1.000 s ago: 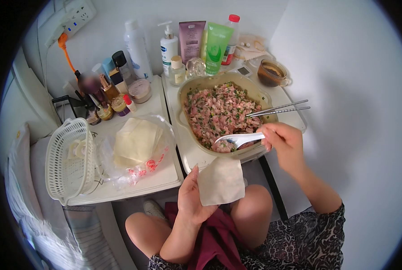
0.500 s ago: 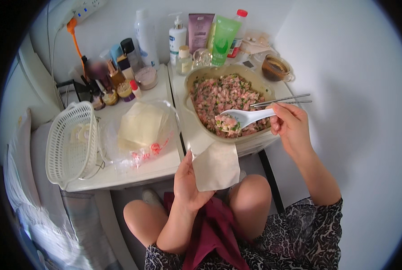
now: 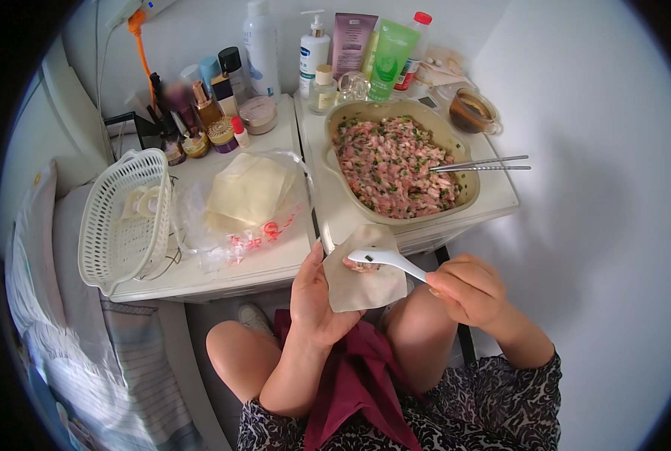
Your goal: The person sits on the floor and makes dumplings by hand. They place a spoonful of meat filling onto a square wrapper, fold it into a triangular shape, and place the finished dumpling into a white plastic basket. This process is repeated multiple times.
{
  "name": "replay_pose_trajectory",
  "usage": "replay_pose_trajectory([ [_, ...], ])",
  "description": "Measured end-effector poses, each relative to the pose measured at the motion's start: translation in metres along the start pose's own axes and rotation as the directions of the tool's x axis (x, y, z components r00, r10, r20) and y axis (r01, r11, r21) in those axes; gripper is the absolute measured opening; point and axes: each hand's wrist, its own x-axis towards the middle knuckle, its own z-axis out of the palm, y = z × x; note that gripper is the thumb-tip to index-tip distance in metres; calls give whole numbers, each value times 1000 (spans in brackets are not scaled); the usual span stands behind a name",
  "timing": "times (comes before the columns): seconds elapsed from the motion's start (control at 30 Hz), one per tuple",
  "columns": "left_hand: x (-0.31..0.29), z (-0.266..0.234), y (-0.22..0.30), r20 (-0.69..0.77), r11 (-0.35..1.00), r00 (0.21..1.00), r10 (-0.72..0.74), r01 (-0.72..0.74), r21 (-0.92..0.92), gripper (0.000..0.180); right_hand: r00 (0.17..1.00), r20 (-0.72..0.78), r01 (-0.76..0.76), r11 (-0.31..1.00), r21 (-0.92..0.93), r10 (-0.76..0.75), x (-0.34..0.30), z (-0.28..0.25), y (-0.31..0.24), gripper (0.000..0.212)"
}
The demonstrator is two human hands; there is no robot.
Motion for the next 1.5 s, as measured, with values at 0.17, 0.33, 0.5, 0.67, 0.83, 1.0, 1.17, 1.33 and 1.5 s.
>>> replay_pose_trajectory([
  [0.17,-2,0,2,7,1000,1000,-10,10,-5,53,998,-35,48,998,-29,-49,2,-4,-2,28],
  [0.33,-2,-2,2,-1,1000,1000,-2,2,2,52,999,36,34,999,-27,-33,-1,-3,-8,27],
  [0.5,-6,-4,1,48,1000,999,11,-9,-27,52,977,-52,-212,943,-255,206,14,-22,8,23],
  [0.67,-7,3,-1,63,1000,998,-14,13,12,53,969,116,-168,927,-336,218,-3,-22,68,20],
  [0.83,-26,1,3,30,999,999,23,-22,-38,54,990,-92,-137,913,-384,110,-1,-3,16,24],
  [1.0,-38,-5,-9,47,1000,999,-23,23,2,59,1000,-11,25,982,-186,-28,-26,36,-35,24],
  [1.17,-56,-30,-13,104,990,993,-53,66,-124,61,994,5,107,987,-118,-107,-20,45,-38,14],
  [1.33,-63,-29,-18,-37,997,998,-57,55,-53,60,987,111,108,992,65,-114,-17,50,-41,12],
  [1.5,-63,-60,-22,46,995,998,-46,50,-90,62,976,162,-180,957,225,146,-16,62,-47,14],
])
